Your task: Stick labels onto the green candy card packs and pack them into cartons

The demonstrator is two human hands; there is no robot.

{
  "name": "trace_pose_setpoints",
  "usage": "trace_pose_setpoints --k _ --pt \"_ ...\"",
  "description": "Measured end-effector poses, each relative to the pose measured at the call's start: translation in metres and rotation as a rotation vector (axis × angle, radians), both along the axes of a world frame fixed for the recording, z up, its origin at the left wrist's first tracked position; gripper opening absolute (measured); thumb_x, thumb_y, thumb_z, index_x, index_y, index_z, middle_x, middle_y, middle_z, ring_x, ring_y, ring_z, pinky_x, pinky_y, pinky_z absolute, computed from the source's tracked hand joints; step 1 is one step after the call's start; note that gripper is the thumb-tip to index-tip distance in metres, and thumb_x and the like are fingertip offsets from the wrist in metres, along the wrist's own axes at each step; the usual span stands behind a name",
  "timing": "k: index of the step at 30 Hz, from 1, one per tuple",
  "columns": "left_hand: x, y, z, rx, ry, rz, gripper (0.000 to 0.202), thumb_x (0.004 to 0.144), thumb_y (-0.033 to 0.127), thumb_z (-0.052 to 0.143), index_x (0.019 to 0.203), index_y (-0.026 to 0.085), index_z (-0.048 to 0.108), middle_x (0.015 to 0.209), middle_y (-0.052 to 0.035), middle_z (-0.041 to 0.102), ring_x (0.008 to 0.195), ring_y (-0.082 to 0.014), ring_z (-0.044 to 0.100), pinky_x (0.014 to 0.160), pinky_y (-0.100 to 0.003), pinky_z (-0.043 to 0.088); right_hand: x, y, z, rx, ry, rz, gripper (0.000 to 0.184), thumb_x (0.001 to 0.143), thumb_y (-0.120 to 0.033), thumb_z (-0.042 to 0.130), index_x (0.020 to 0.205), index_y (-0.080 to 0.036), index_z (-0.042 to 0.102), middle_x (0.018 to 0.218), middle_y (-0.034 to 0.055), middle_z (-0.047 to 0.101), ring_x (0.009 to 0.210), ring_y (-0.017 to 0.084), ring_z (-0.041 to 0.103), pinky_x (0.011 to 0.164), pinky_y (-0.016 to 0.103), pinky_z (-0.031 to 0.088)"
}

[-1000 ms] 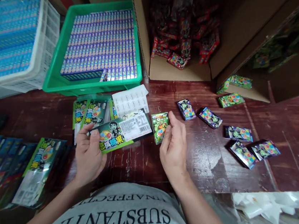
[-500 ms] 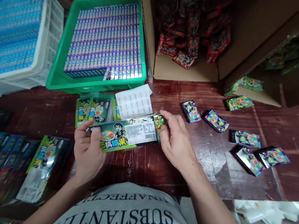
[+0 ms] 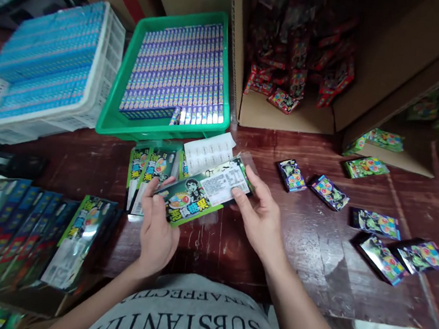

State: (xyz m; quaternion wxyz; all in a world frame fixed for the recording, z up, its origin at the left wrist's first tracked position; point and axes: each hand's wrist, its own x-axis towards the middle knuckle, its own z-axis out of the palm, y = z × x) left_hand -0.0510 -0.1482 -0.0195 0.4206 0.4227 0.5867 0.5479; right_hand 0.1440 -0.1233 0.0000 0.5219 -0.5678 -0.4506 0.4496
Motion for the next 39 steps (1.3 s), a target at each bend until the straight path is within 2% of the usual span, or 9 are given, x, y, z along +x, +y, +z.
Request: trace_pose_setpoints --k 4,7,11,15,19,23,26,30,39 --pt "-0.002 -0.023 -0.001 -0.093 -0.045 -0.175 0.056 0.106 0.056 0.032 0.157 0.037 0.021 0.161 -0.0089 0.038 0.140 -0.0212 0.049 0.109 -0.040 0.050 0.022 0.011 0.006 -0.065 0.119 0.076 0.054 0.089 -0.036 0.073 0.141 -0.040 0.058 0.141 0.0011 0.062 0.097 0.020 0.070 0.064 0.033 0.068" --pt "-0.014 -0.030 0.009 -0.093 0.066 -0.373 0.047 0.107 0.052 0.032 0.145 0.030 0.048 0.161 -0.0095 0.039 0.147 -0.0257 0.041 0.113 -0.047 0.046 0.042 0.017 0.010 -0.092 0.090 0.214 0.050 0.087 -0.034 0.076 0.135 -0.039 0.064 0.136 0.0005 0.065 0.087 0.016 0.069 0.058 0.027 0.066" --pt "-0.019 -0.010 0.023 -0.076 0.123 -0.461 0.034 0.102 0.042 0.055 0.133 0.028 0.059 0.150 -0.0105 0.052 0.129 -0.0263 0.058 0.102 -0.046 0.055 0.045 0.012 0.006 -0.158 0.026 0.441 0.042 0.090 -0.034 0.072 0.132 -0.038 0.067 0.135 0.0012 0.066 0.082 0.014 0.069 0.052 0.024 0.063" --pt "-0.007 0.014 0.019 -0.034 0.100 -0.527 0.041 0.094 0.033 0.068 0.134 0.028 0.058 0.128 -0.0088 0.068 0.111 -0.0227 0.067 0.098 -0.043 0.056 0.030 -0.003 0.003 -0.203 -0.034 0.611 0.038 0.096 -0.036 0.064 0.133 -0.041 0.065 0.137 0.0002 0.067 0.096 0.019 0.072 0.060 0.029 0.065" --pt "-0.001 0.018 0.010 -0.007 0.133 -0.569 0.036 0.096 0.029 0.065 0.132 0.027 0.061 0.129 -0.0072 0.068 0.116 -0.0226 0.065 0.105 -0.044 0.051 0.024 -0.016 -0.004 -0.032 -0.130 0.498 0.045 0.094 -0.032 0.068 0.138 -0.039 0.060 0.133 0.0028 0.066 0.117 0.022 0.065 0.099 0.045 0.058" --pt "-0.001 0.021 0.009 -0.035 -0.001 -0.547 0.046 0.096 0.026 0.066 0.138 0.029 0.048 0.112 -0.0037 0.069 0.099 -0.0175 0.068 0.087 -0.034 0.055 0.021 -0.027 -0.017 -0.011 -0.031 0.218 0.052 0.089 -0.032 0.074 0.136 -0.037 0.055 0.132 0.0060 0.060 0.101 0.020 0.067 0.086 0.039 0.060" --pt "-0.004 0.029 0.010 -0.041 0.071 -0.669 0.026 0.097 0.028 0.064 0.122 0.024 0.057 0.106 -0.0041 0.066 0.093 -0.0166 0.064 0.083 -0.031 0.052 0.023 -0.027 -0.019 -0.027 -0.094 0.325 0.029 0.093 -0.033 0.069 0.121 -0.031 0.064 0.118 0.0044 0.066 0.104 0.020 0.065 0.092 0.039 0.056" --pt "-0.012 0.040 0.010 -0.084 0.127 -0.831 0.019 0.096 0.031 0.064 0.111 0.022 0.057 0.089 0.0002 0.058 0.075 -0.0129 0.054 0.068 -0.027 0.046 0.029 -0.018 -0.014 -0.100 -0.121 0.475 0.025 0.092 -0.035 0.070 0.115 -0.028 0.066 0.108 0.0013 0.070 0.098 0.018 0.065 0.087 0.035 0.054" --pt "-0.018 0.039 0.002 -0.082 0.218 -0.833 0.017 0.092 0.033 0.068 0.100 0.023 0.056 0.088 0.0004 0.056 0.079 -0.0146 0.053 0.072 -0.029 0.045 0.023 -0.014 -0.017 -0.113 -0.131 0.580 0.018 0.094 -0.036 0.065 0.111 -0.028 0.066 0.104 -0.0002 0.069 0.096 0.017 0.063 0.087 0.034 0.051"
